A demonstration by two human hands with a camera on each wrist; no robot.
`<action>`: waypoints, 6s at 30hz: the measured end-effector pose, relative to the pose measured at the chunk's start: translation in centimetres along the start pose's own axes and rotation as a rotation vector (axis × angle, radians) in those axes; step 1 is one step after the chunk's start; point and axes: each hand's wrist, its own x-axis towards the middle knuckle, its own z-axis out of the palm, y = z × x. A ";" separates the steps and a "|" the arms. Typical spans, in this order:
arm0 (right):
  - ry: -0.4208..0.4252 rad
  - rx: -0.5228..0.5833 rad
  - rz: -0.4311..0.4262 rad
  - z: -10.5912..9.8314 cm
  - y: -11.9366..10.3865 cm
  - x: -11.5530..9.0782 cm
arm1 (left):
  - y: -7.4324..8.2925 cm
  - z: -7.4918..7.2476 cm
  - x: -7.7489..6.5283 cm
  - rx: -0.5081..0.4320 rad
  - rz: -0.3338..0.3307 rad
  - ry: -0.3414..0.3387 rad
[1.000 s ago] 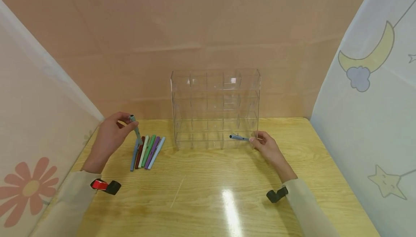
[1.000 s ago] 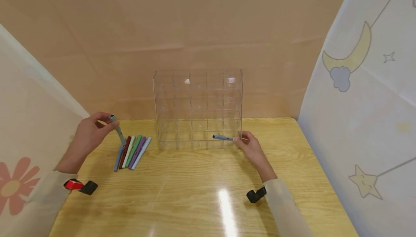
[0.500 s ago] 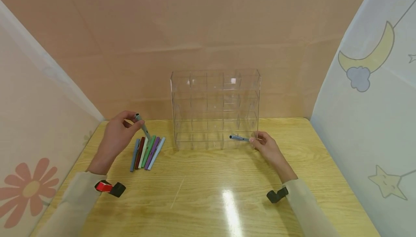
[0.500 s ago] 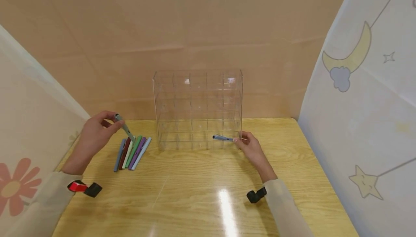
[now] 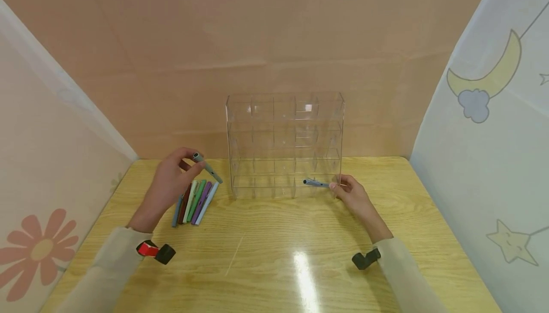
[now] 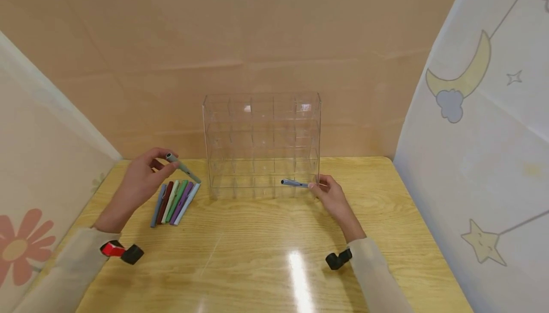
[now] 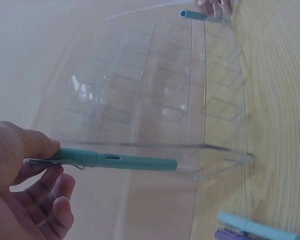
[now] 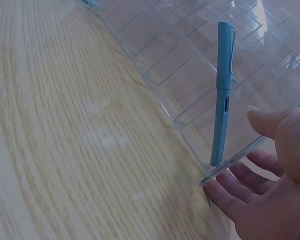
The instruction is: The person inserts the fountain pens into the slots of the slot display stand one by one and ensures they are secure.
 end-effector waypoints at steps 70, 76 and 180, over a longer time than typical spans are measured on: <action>0.015 -0.022 0.000 -0.1 -0.1 0.1 | 4.6 11.1 0.6 -0.171 0.283 -0.133; 0.013 -0.027 0.004 0.1 -0.1 0.1 | 5.1 12.3 1.0 -0.196 0.303 -0.139; 0.015 -0.061 0.027 0.1 -0.1 0.0 | 3.8 14.9 1.1 -0.218 0.103 -0.135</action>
